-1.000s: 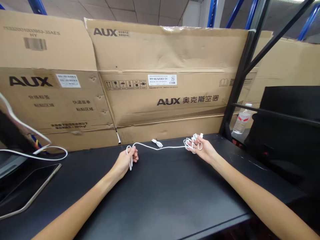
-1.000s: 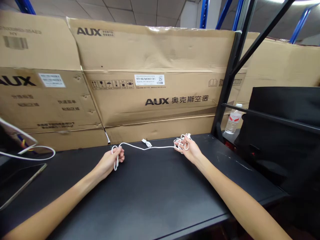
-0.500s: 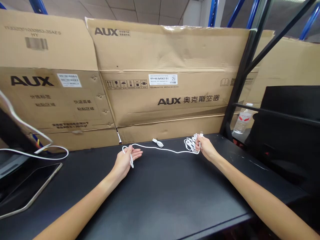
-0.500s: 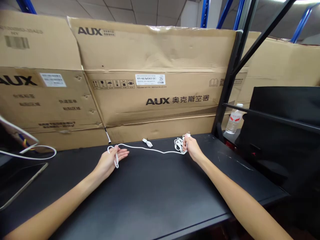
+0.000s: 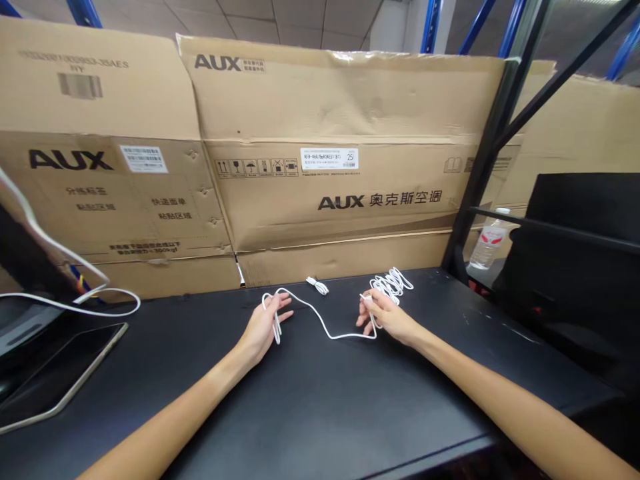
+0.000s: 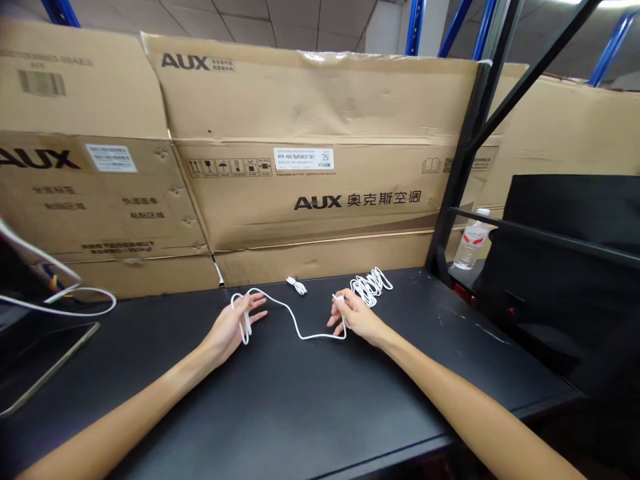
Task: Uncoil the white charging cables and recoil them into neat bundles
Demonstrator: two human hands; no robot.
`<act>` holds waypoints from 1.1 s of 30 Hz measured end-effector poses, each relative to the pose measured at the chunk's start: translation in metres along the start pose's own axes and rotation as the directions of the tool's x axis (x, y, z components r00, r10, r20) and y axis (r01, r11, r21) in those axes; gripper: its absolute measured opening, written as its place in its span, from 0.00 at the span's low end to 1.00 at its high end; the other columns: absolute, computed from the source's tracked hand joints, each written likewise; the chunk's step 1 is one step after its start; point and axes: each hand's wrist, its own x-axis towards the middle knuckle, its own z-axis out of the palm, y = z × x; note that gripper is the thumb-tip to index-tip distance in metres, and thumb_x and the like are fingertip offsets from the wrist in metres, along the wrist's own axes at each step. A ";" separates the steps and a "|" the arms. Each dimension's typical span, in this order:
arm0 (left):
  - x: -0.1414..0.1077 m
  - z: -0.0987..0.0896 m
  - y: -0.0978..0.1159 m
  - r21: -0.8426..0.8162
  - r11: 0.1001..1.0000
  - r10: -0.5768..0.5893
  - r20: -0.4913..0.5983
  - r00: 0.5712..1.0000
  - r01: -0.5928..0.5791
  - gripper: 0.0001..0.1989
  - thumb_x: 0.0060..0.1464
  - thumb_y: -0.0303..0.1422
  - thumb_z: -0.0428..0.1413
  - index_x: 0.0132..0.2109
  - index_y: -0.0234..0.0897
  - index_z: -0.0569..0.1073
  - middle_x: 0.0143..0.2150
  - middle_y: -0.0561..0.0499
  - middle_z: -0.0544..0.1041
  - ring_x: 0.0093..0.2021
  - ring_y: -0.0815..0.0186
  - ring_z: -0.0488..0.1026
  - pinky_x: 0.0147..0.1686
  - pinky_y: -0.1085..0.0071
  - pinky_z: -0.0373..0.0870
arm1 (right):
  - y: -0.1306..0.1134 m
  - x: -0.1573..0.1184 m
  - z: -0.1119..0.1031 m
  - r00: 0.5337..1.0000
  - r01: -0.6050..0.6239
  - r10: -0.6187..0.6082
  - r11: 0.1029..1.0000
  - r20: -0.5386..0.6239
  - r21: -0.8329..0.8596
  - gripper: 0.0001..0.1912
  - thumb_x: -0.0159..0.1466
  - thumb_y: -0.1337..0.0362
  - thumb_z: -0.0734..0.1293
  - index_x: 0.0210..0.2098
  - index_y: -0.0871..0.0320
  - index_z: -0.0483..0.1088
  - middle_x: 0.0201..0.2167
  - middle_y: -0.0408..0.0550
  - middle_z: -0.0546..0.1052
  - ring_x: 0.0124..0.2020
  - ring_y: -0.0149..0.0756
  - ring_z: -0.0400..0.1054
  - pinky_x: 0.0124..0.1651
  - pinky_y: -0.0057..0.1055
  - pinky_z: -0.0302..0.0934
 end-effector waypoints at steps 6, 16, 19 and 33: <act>-0.012 0.009 0.005 -0.030 0.997 -0.068 0.179 0.981 0.075 0.13 0.58 0.36 0.51 0.35 0.29 0.73 0.43 0.36 0.78 0.47 0.56 0.75 0.51 0.61 0.67 | -0.003 -0.007 0.002 0.995 0.097 -0.082 0.915 0.055 -0.391 0.13 0.65 0.52 0.56 0.38 0.56 0.58 0.32 0.43 0.68 0.23 0.26 0.62 0.25 0.25 0.56; -0.016 0.016 -0.004 0.068 0.995 -0.083 0.190 0.978 0.071 0.18 0.50 0.45 0.57 0.37 0.35 0.65 0.26 0.57 0.68 0.21 0.71 0.69 0.24 0.74 0.64 | -0.018 -0.025 0.004 0.906 0.252 0.073 0.697 0.417 -0.671 0.40 0.36 0.49 0.77 0.44 0.57 0.63 0.33 0.44 0.70 0.32 0.34 0.65 0.33 0.27 0.60; -0.011 0.012 -0.009 0.113 0.992 -0.068 0.173 0.983 0.049 0.21 0.50 0.49 0.55 0.38 0.35 0.65 0.24 0.59 0.64 0.20 0.72 0.65 0.22 0.75 0.59 | -0.020 -0.025 0.001 0.899 0.247 0.083 0.715 0.430 -0.654 0.30 0.45 0.52 0.75 0.43 0.58 0.66 0.28 0.41 0.69 0.27 0.31 0.63 0.29 0.25 0.57; -0.044 0.047 -0.028 0.475 0.870 -0.050 0.356 0.933 -0.135 0.23 0.56 0.54 0.42 0.35 0.38 0.65 0.33 0.50 0.70 0.33 0.65 0.67 0.35 0.69 0.65 | -0.005 -0.011 0.048 0.977 0.012 -0.016 1.000 0.211 0.021 0.20 0.62 0.46 0.60 0.38 0.57 0.65 0.40 0.48 0.69 0.44 0.36 0.66 0.46 0.36 0.63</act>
